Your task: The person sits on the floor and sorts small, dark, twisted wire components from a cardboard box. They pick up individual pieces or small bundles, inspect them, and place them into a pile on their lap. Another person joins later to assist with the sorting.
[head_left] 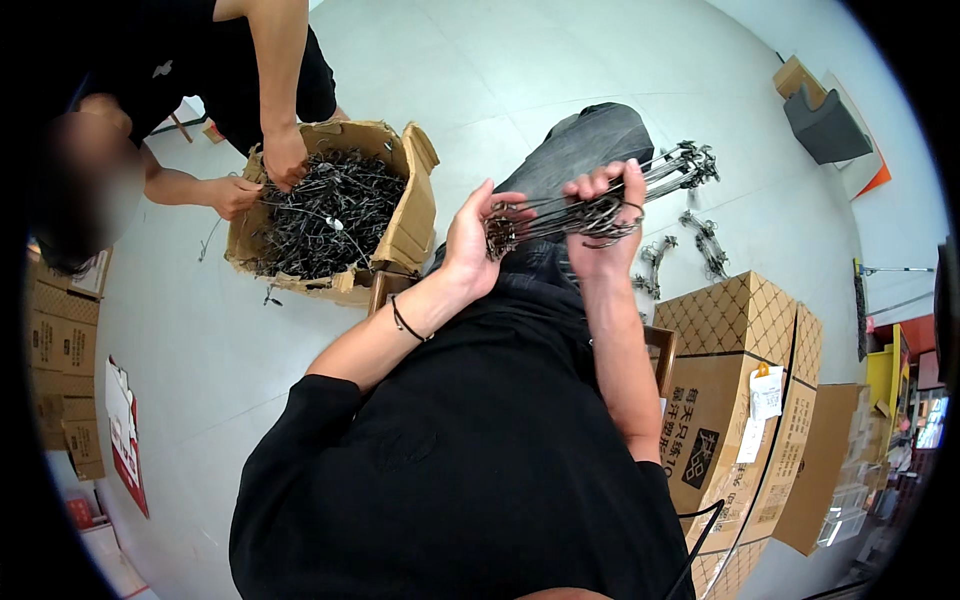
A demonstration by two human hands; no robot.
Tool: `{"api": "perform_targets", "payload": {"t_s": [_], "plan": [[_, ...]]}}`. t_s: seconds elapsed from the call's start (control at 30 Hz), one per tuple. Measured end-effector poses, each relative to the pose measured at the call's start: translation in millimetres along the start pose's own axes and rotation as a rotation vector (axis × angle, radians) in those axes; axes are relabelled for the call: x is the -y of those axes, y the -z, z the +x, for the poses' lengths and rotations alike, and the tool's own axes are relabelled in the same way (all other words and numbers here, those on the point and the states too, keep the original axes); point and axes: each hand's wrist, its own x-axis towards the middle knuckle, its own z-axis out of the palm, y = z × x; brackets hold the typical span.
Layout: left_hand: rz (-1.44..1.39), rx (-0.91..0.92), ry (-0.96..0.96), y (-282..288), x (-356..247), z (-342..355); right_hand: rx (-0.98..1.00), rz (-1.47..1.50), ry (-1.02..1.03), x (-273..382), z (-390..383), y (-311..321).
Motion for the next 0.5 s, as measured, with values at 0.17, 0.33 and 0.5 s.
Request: {"api": "perform_targets", "payload": {"t_s": [0.17, 0.33, 0.5], "plan": [[0.012, -0.032, 0.067, 2, 13, -10, -0.003, -0.088, -0.101, 2, 2, 3], [0.185, 0.193, -0.044, 24, -3, 0, -0.067, -0.022, -0.241, 23, 6, -8], [0.633, 0.301, -0.257, 19, -4, -4, -0.005, 0.065, -0.222, 27, 13, 13]]}}
